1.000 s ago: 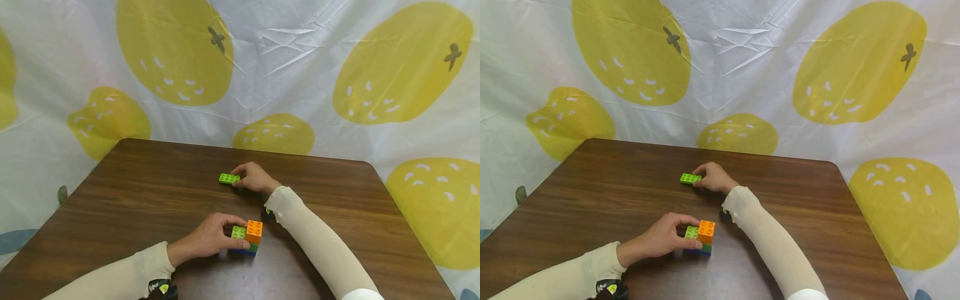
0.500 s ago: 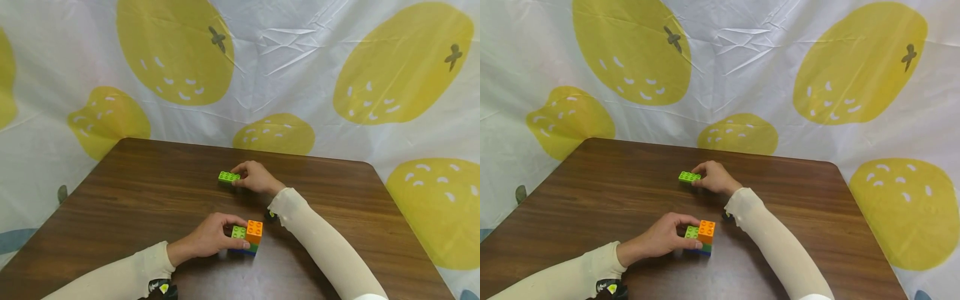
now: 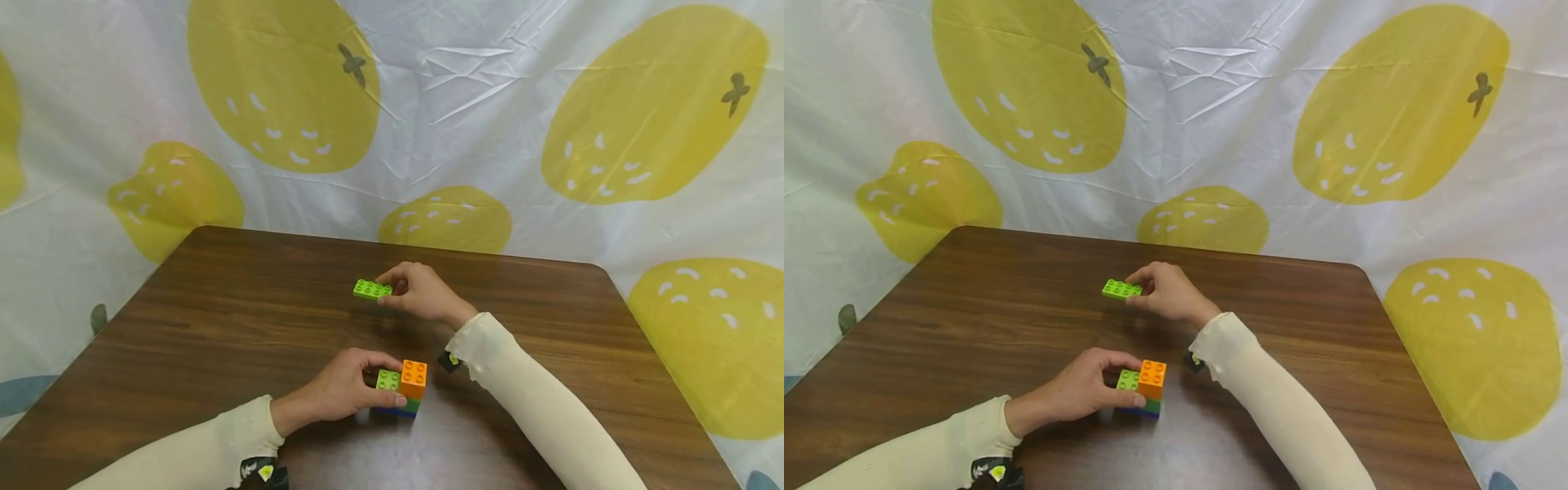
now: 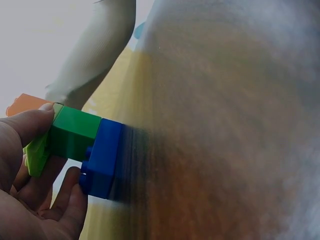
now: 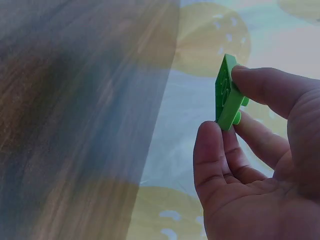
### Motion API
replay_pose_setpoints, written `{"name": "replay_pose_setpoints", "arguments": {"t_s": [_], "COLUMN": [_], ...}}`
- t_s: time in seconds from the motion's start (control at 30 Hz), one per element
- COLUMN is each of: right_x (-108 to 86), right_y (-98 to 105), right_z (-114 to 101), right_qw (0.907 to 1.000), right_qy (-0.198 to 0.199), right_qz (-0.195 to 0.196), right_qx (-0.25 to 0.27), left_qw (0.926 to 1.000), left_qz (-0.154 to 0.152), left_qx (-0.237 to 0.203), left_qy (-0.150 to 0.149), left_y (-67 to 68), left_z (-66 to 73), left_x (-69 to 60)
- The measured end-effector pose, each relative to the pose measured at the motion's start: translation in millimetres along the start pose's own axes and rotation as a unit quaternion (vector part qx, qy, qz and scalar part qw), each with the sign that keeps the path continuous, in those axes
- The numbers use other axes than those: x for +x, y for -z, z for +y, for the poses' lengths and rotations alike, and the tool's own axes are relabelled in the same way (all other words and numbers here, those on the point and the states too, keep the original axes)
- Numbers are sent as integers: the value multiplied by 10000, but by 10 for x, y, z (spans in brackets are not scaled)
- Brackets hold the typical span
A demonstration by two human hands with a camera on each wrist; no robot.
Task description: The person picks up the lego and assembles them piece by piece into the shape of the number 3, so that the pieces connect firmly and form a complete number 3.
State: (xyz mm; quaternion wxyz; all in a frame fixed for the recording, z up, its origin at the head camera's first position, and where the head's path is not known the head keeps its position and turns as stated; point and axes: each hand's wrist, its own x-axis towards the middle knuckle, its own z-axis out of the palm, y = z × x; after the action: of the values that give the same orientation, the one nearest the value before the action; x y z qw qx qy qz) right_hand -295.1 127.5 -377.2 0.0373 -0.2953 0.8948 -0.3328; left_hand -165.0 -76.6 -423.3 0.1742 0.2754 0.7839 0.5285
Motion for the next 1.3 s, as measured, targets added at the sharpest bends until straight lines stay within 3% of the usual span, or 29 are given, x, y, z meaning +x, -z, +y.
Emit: {"name": "replay_pose_setpoints", "arguments": {"t_s": [0.93,1.3], "right_x": [-514,-741], "right_y": [211,293], "right_z": [-308,-400], "right_qw": [9987,9978], "right_qy": [444,524], "right_qz": [183,76], "right_qx": [151,397], "left_qw": [10000,10000], "left_qz": [-61,-53], "left_qx": [-61,-32], "left_qy": [-32,-40], "left_y": [-2,-14], "left_z": [-19,1], "left_x": [20,12]}}
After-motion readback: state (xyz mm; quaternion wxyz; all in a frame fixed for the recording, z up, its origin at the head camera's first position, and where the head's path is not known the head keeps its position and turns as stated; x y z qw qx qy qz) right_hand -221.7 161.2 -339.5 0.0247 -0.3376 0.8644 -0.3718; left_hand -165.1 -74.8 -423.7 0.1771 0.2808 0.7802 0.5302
